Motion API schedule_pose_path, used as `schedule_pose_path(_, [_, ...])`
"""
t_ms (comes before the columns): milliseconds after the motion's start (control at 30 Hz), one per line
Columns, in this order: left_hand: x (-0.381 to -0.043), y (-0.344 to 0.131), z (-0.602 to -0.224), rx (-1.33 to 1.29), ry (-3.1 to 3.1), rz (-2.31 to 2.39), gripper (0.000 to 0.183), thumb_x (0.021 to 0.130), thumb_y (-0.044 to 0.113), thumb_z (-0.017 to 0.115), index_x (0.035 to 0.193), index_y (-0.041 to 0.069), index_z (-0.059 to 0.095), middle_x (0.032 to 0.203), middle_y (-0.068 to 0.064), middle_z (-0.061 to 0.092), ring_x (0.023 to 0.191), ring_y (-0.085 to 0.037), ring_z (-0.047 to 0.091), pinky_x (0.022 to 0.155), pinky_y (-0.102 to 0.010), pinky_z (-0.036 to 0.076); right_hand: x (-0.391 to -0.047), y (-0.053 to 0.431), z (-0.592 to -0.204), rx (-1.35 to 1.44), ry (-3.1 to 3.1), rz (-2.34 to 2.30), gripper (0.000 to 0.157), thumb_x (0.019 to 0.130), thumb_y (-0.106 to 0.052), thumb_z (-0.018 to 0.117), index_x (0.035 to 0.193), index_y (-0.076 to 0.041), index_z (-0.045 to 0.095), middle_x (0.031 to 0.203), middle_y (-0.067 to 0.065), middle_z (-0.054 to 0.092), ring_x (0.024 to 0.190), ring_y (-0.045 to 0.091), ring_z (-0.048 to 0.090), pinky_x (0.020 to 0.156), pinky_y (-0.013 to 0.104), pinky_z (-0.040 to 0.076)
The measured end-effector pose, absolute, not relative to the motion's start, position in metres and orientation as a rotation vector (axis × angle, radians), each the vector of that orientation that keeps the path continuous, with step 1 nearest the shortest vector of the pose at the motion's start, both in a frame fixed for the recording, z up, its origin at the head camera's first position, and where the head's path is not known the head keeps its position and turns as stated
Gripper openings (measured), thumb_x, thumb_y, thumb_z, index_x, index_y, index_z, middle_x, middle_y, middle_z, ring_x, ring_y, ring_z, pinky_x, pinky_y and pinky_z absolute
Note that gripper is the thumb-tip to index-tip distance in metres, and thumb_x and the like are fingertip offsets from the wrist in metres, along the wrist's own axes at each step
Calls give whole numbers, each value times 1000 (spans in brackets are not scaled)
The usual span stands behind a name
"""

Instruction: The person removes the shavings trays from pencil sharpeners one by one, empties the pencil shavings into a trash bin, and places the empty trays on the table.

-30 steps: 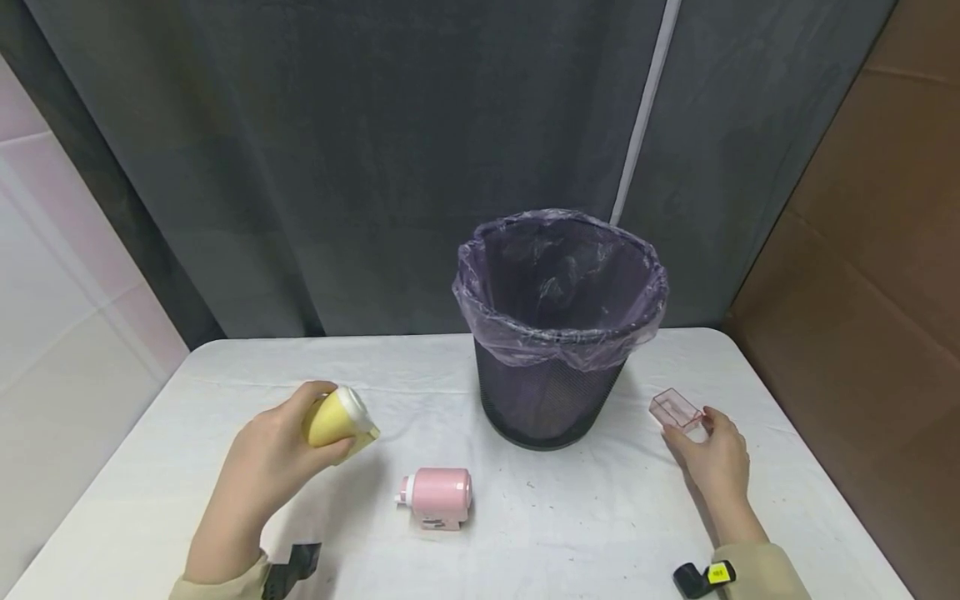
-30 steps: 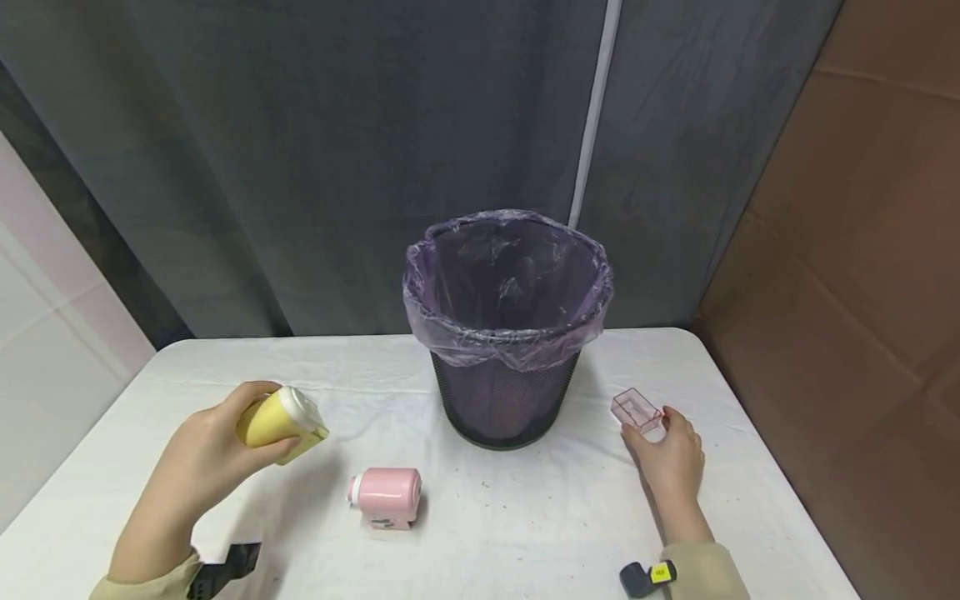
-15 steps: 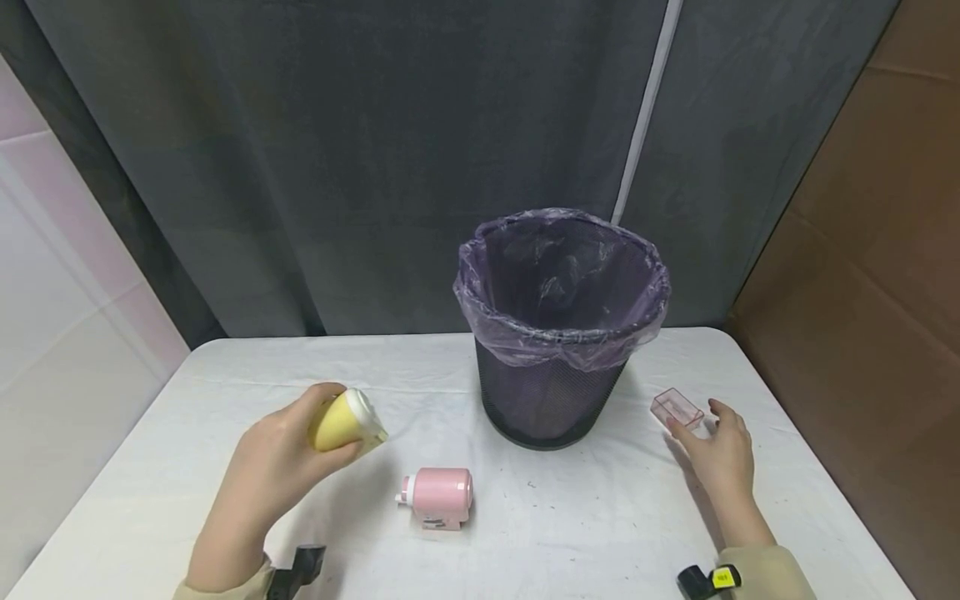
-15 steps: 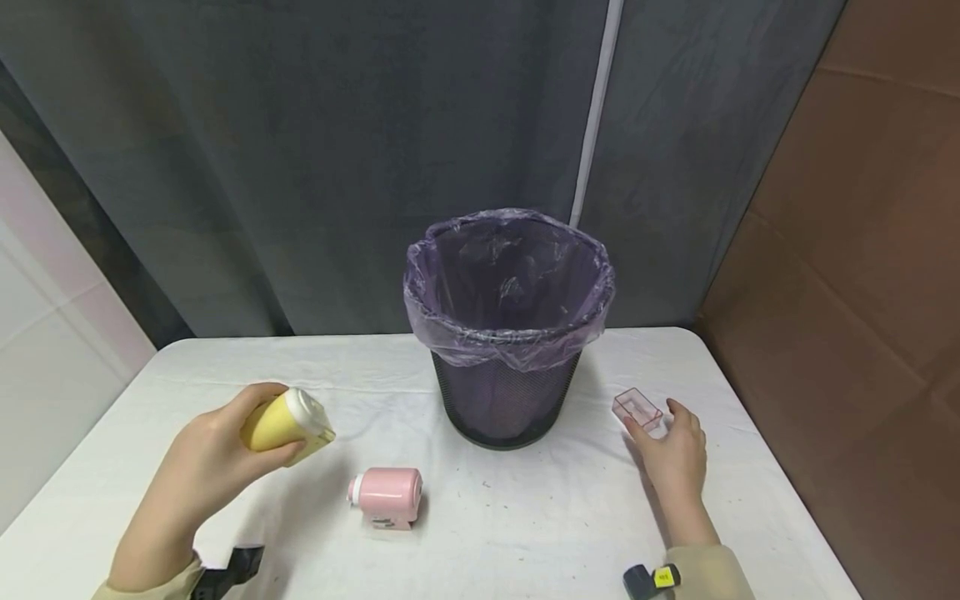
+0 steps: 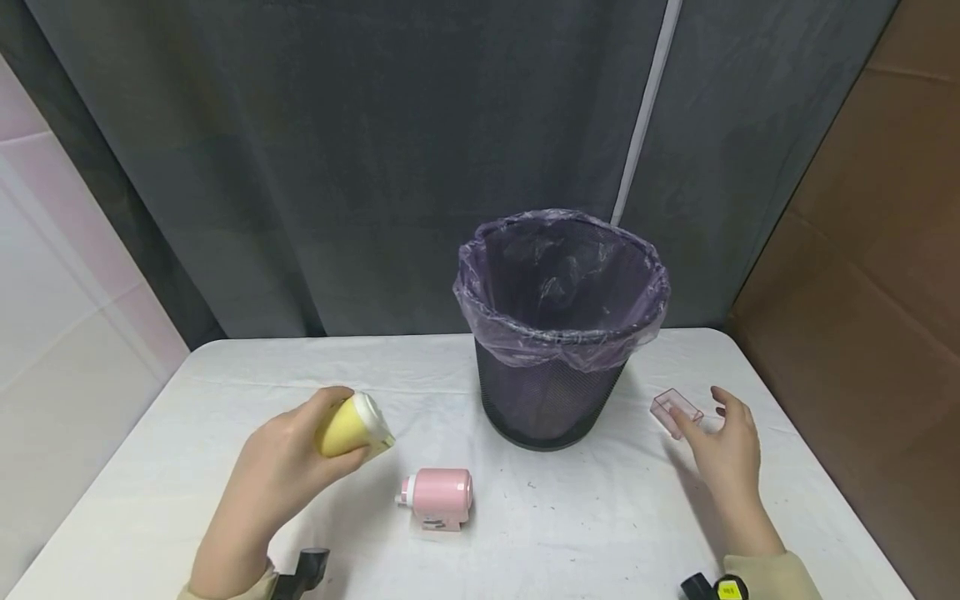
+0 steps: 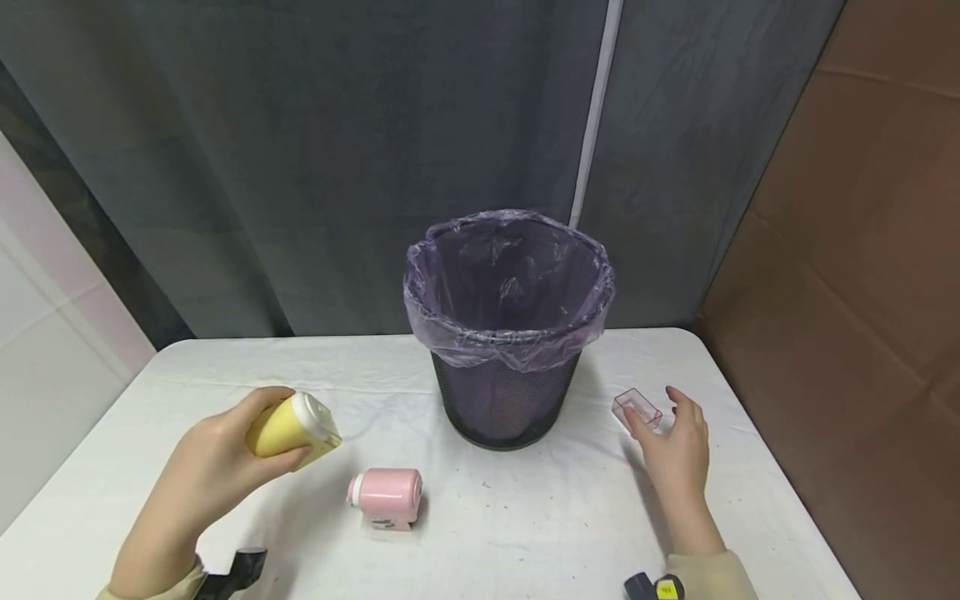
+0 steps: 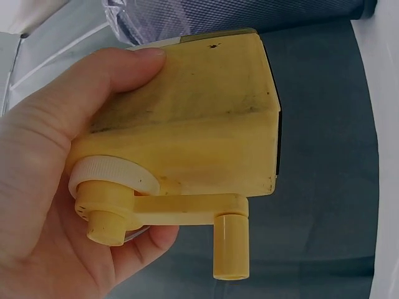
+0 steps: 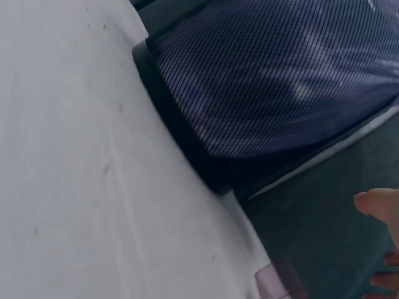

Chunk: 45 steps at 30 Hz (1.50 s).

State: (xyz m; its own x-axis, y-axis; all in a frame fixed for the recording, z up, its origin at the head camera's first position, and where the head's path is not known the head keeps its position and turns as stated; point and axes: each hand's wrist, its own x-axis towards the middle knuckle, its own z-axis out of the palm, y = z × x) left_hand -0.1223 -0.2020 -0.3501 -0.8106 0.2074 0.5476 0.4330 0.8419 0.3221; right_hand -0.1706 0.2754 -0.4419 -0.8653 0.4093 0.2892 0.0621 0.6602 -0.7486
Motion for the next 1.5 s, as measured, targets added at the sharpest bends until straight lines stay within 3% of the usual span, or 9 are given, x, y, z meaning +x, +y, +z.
schedule_pose_path(433, [-115, -193, -347, -496, -2487, -599, 57, 61, 22, 87, 111, 19, 61, 70, 10, 54, 58, -8, 43, 51, -30, 37, -154, 256, -413, -205, -2212, 1113, 54, 83, -14, 76, 130, 0, 54, 125, 18, 55, 110, 34, 52, 89, 43, 37])
schedule_pose_path(667, [-113, -188, -346, -559, -2433, -589, 56, 59, 22, 87, 109, 19, 62, 70, 11, 53, 58, -5, 42, 51, -28, 38, -146, 247, -403, -71, -2119, 1098, 49, 78, -5, 78, 124, -2, 60, 118, 9, 62, 104, 8, 54, 87, 20, 37])
schedule_pose_path(767, [-113, -187, -345, -582, -2422, -589, 57, 59, 22, 87, 110, 19, 62, 70, 11, 53, 58, -5, 42, 51, -27, 38, -142, 244, -399, 8, -2080, 1102, 49, 76, -1, 78, 122, -3, 61, 116, 9, 63, 104, 1, 53, 87, 18, 38])
schedule_pose_path(967, [-110, -182, -342, -602, -2426, -617, 58, 59, 22, 87, 110, 21, 62, 72, 12, 53, 58, -4, 42, 51, -26, 38, -136, 236, -389, 111, -2030, 1133, 50, 71, 8, 79, 118, -2, 64, 111, 7, 64, 103, 1, 54, 87, 17, 39])
schedule_pose_path(1167, [-110, -179, -340, -620, -2417, -627, 58, 59, 23, 87, 112, 21, 62, 73, 12, 55, 59, -4, 43, 52, -25, 39, -134, 229, -383, 205, -1991, 1143, 53, 64, 17, 78, 114, 4, 64, 108, 15, 64, 103, 1, 55, 88, 17, 39])
schedule_pose_path(1500, [-114, -174, -337, -673, -2408, -637, 57, 60, 24, 86, 111, 18, 62, 75, 11, 57, 60, -3, 44, 52, -25, 40, -130, 215, -374, 302, -2011, 1194, 54, 65, 15, 80, 114, -1, 66, 107, 12, 66, 103, 5, 56, 91, 21, 37])
